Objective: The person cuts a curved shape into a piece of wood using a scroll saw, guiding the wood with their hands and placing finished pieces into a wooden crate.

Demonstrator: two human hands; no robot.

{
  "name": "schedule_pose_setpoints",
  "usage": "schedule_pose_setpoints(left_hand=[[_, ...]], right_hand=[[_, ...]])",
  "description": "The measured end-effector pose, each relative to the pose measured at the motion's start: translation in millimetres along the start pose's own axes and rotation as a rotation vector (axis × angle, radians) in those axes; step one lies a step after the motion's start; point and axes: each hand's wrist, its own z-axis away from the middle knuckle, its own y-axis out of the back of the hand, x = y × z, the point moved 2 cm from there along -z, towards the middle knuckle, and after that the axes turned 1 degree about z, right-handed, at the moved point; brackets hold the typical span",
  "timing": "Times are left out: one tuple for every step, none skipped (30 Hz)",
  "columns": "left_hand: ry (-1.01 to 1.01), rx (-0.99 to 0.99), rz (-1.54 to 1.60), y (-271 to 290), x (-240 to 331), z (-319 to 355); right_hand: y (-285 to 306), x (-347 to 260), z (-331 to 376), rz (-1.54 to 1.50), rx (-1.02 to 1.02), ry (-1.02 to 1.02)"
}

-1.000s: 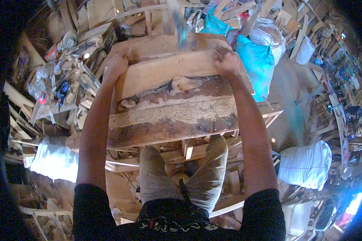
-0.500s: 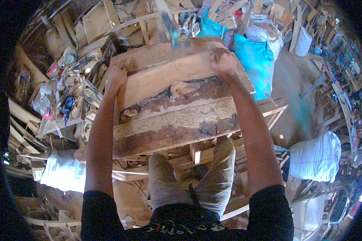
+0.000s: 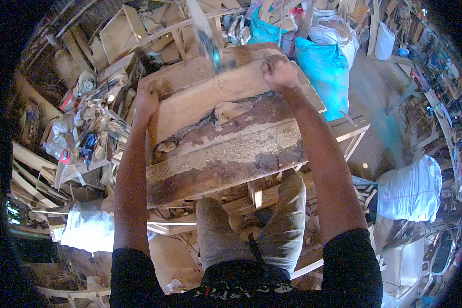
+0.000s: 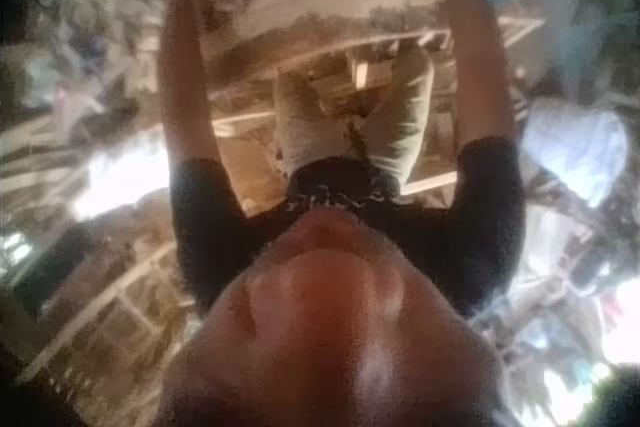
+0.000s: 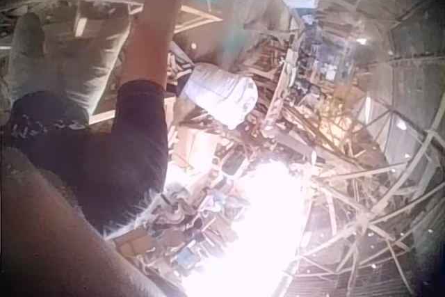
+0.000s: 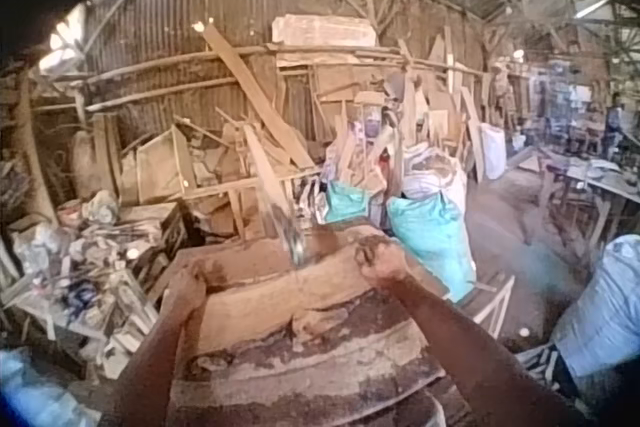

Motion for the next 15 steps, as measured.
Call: schedule_pose_setpoints(left_hand=[[-0.016, 0.01, 0.011, -2, -3, -2], [-0.031, 0.02, 0.022, -3, -6, -3], [-0.02, 0.013, 0.047, -4, -4, -4], [-0.008, 0.006, 0.071, -5, -3, -4], [0.004, -0.001, 0.094, -5, -2, -5], [0.009, -0.006, 0.087, -5, -1, -4], [0.014, -0.011, 0.08, -4, 0, -3], [0.02, -0.015, 0.072, -3, 1, -3], [0.052, -0.069, 0.046, -1, 3, -3], [0.084, -0.123, 0.021, 2, 5, -5], [0.116, -0.176, -0.004, 4, 7, -4], [0.106, -0.13, 0.028, 6, 10, -2], [0.097, -0.083, 0.061, 7, 12, 1], [0.087, -0.037, 0.093, 9, 14, 3], [0.066, -0.007, 0.107, 10, 14, 3]], right_hand=[[0, -2, -1, -0.005, 0.021, 0.005], [-1, -4, -1, 0.012, 0.004, -0.01], [-2, -1, -2, 0.036, -0.011, -0.025], [-3, 1, -2, 0.058, -0.026, -0.04], [-3, 2, -2, 0.048, 0.008, -0.02], [-2, 1, -1, 0.038, 0.039, 0.001], [-2, 0, -1, 0.026, 0.07, 0.023], [-1, -1, -2, 0.019, 0.061, 0.034], [0, 0, -2, 0.012, 0.052, 0.045], [0, 0, -3, 0.005, 0.043, 0.056], [0, 0, -3, 0.009, 0.02, 0.035], [3, -2, -1, 0.012, -0.002, 0.014], [5, -6, -1, 0.015, -0.026, -0.007], [3, -5, -1, 0.001, -0.003, 0.028], [2, -3, -4, -0.013, 0.025, 0.064]])
